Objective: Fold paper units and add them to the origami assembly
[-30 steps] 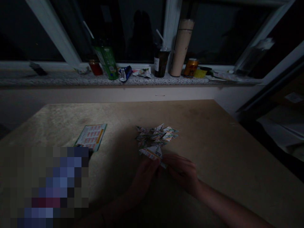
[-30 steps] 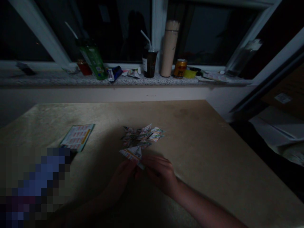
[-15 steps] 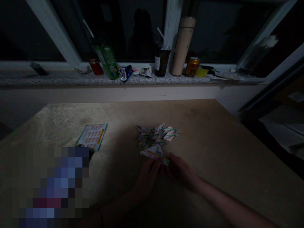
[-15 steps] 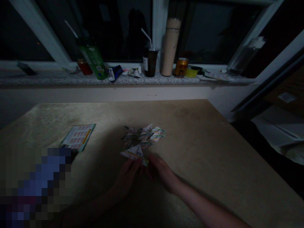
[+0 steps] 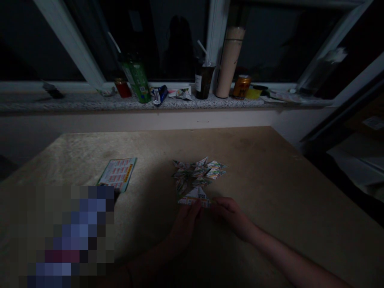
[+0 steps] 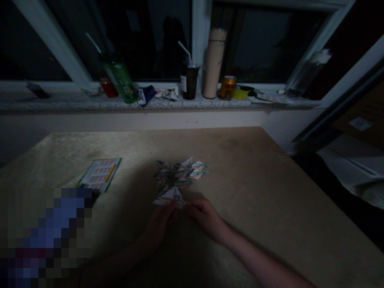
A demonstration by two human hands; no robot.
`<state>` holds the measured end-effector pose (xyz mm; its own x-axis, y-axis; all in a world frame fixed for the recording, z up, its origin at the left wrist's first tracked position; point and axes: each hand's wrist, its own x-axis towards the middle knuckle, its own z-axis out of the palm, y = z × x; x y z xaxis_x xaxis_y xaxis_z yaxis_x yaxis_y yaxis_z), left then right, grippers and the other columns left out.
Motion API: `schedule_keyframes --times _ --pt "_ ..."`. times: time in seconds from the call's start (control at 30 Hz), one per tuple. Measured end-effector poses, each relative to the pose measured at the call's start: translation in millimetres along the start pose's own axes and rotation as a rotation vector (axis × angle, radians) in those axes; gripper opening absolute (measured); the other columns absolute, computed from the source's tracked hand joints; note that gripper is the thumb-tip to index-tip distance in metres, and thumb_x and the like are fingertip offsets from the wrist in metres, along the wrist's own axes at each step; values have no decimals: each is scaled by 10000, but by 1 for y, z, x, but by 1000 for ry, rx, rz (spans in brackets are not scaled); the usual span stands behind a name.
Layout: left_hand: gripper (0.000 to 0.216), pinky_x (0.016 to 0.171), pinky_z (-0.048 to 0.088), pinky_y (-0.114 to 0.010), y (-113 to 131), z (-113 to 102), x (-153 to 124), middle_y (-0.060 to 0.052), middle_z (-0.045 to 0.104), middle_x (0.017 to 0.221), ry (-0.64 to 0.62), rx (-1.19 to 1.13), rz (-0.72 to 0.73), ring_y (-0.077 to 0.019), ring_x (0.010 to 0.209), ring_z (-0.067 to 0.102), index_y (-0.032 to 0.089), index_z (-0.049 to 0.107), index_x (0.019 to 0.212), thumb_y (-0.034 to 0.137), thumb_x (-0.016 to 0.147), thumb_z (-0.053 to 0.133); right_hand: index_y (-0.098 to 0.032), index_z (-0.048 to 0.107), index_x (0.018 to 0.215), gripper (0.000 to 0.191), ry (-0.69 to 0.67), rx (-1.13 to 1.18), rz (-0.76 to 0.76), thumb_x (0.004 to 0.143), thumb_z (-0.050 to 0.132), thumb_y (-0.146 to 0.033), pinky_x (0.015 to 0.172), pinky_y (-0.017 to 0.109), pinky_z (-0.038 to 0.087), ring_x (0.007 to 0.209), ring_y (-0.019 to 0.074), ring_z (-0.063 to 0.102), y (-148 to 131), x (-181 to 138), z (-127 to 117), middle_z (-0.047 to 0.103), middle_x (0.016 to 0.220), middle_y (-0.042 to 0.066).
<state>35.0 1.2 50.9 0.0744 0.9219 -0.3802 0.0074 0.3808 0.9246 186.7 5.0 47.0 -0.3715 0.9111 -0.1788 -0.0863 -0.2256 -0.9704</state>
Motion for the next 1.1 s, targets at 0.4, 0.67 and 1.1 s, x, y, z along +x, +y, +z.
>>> schedule_keyframes --times 0.4,0.67,1.1 --pt "347 633 373 -257 7 -3 -7 22 463 583 -76 55 -54 -161 623 445 198 454 553 507 708 489 -171 443 554 418 137 -81 -100 775 520 -518 427 202 222 449 76 303 -2 5 1 378 488 -59" --pt "365 653 378 -240 9 -2 -5 36 468 572 -128 124 -55 -149 603 454 215 472 556 513 764 437 -167 480 540 402 135 166 -29 802 510 -471 456 218 271 452 93 384 2 2 3 433 474 -41" --pt "421 685 408 -286 -4 -5 -4 -39 620 672 -51 134 -182 -213 721 541 189 560 567 589 689 508 -141 526 556 491 -306 725 476 832 387 -523 405 197 238 362 68 376 7 -3 2 452 439 -36"
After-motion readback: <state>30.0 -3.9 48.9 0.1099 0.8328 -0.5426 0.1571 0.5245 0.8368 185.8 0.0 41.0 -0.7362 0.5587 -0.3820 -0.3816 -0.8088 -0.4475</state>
